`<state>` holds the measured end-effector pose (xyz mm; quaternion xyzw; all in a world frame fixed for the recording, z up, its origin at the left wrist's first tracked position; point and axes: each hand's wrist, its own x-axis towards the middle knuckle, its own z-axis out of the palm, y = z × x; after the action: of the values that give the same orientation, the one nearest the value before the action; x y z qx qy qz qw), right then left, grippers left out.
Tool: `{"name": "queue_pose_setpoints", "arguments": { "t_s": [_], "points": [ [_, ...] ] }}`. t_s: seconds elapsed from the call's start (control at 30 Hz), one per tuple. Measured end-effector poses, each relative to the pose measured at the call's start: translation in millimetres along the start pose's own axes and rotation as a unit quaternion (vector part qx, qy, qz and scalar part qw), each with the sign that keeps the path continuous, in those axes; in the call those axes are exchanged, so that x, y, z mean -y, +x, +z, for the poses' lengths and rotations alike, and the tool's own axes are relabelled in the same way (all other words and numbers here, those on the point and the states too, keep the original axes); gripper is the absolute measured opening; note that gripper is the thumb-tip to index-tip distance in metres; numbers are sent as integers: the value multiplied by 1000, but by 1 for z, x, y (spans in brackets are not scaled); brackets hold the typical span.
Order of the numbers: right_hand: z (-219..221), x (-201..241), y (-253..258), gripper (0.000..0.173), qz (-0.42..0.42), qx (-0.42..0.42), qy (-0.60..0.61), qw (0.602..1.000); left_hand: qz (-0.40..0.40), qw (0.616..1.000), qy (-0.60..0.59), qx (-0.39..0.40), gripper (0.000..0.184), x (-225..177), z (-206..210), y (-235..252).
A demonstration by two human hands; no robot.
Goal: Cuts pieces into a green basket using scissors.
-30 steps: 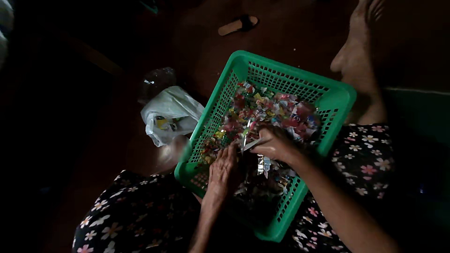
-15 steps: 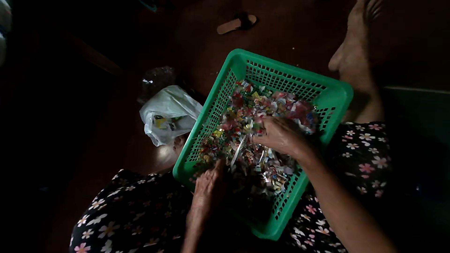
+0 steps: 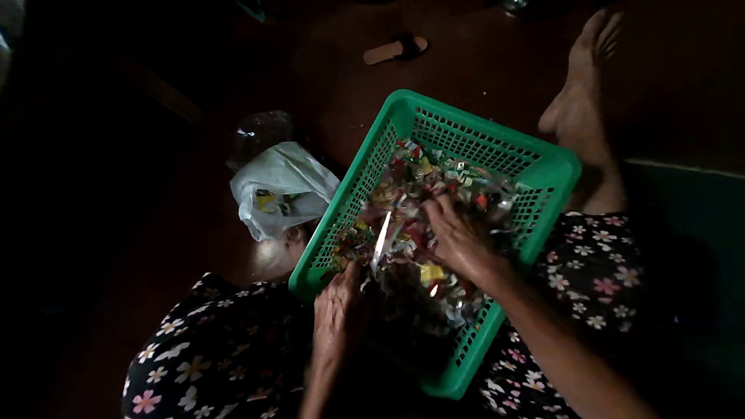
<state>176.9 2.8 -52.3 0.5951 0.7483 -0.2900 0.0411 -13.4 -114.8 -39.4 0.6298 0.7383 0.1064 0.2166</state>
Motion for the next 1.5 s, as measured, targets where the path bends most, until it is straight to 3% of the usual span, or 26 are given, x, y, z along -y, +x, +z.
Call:
{"name": "queue_pose_setpoints", "arguments": {
  "t_s": [0.07,0.13,0.23,0.3,0.37,0.43,0.5,0.63,0.77,0.83,0.9,1.0,1.1,1.17,1.27,1.4,1.5],
  "points": [
    [6,6,1,55,-36,72,67,995,5,1000,17,-13,43,0,7,2],
    [6,3,7,32,-63,78,125,987,0,1000,11,27,55,0,4,1],
    [-2,2,8,39,-37,56,158,985,11,998,8,61,64,1,3,4],
    [-2,3,6,38,-39,51,164,984,45,998,5,37,64,-2,8,9],
    [0,5,3,31,-43,54,177,982,75,997,8,-16,55,-5,19,15],
    [-5,8,1,37,-23,81,181,980,68,996,26,-50,43,-10,23,20],
    [-6,8,2,32,-25,82,183,979,55,995,37,-72,27,-12,24,20],
    [-7,5,5,31,-41,64,184,980,69,989,28,-124,21,-6,34,10],
    [-10,5,5,33,-39,61,174,982,55,997,20,-43,31,-5,26,3],
    [-8,6,3,26,-36,73,170,982,58,997,15,42,43,-5,17,5],
    [-4,8,2,18,-44,79,167,982,69,996,13,49,45,-6,17,12],
    [-8,9,3,26,-19,98,160,982,56,998,15,-22,24,-10,21,16],
    [-13,-3,3,22,-28,24,128,991,39,999,16,-27,17,-8,18,11],
    [-22,-18,2,25,-66,6,78,995,12,999,21,41,21,-6,5,5],
    [-46,-34,10,56,-71,58,57,994,-4,994,33,107,45,1,-15,-6],
    [-58,-11,43,62,-38,-75,54,995,21,998,-39,-46,47,14,-24,-10],
    [-24,31,65,76,-67,-43,61,995,20,993,-68,-96,42,15,-23,-5]
  ]
}}
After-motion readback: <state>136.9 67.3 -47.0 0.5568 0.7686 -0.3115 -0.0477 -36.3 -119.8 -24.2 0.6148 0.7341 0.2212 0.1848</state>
